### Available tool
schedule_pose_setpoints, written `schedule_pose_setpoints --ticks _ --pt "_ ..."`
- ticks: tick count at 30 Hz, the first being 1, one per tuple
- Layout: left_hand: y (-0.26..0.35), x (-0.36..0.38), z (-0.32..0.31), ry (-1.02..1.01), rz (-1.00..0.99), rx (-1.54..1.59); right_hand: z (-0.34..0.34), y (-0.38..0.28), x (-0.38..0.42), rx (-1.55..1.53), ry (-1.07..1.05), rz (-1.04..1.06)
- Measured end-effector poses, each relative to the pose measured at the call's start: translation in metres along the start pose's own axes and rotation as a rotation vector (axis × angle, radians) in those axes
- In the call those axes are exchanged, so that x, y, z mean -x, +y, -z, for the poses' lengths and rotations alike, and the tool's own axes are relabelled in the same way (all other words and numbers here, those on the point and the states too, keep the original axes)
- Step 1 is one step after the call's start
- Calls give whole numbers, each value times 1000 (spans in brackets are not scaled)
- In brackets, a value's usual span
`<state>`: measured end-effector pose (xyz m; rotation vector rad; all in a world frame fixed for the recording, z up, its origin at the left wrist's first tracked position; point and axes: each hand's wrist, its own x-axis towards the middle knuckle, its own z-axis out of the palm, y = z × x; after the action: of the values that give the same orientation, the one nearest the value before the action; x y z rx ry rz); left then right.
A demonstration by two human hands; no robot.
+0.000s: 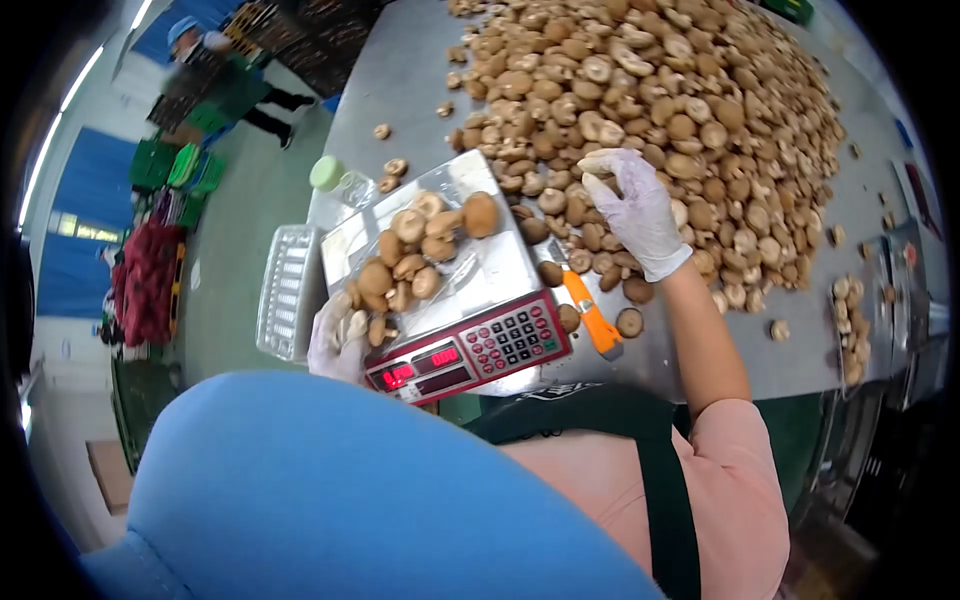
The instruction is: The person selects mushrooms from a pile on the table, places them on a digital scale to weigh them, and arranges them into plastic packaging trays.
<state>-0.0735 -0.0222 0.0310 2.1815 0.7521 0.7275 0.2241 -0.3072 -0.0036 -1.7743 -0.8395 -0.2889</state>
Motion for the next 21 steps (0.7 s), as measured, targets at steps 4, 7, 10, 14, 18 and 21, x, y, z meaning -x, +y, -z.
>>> schedule_pose_setpoints --ticks 4,7,10,14,18,21 --pt "-10 9 -1 -4 70 115 -5 9 20 166 -142 7" --pt "-26 10 -7 -48 -75 272 -25 0 20 399 -253 139" --pt "-27 10 -12 -3 71 258 -43 -11 11 564 -494 46" --pt "-22 13 -9 -35 -28 223 -72 9 16 690 -558 67" --pt "-13 12 -14 -31 12 279 -77 5 -9 739 -650 -17" --pt "8 19 -11 -51 32 365 -82 20 -3 679 -569 -9"
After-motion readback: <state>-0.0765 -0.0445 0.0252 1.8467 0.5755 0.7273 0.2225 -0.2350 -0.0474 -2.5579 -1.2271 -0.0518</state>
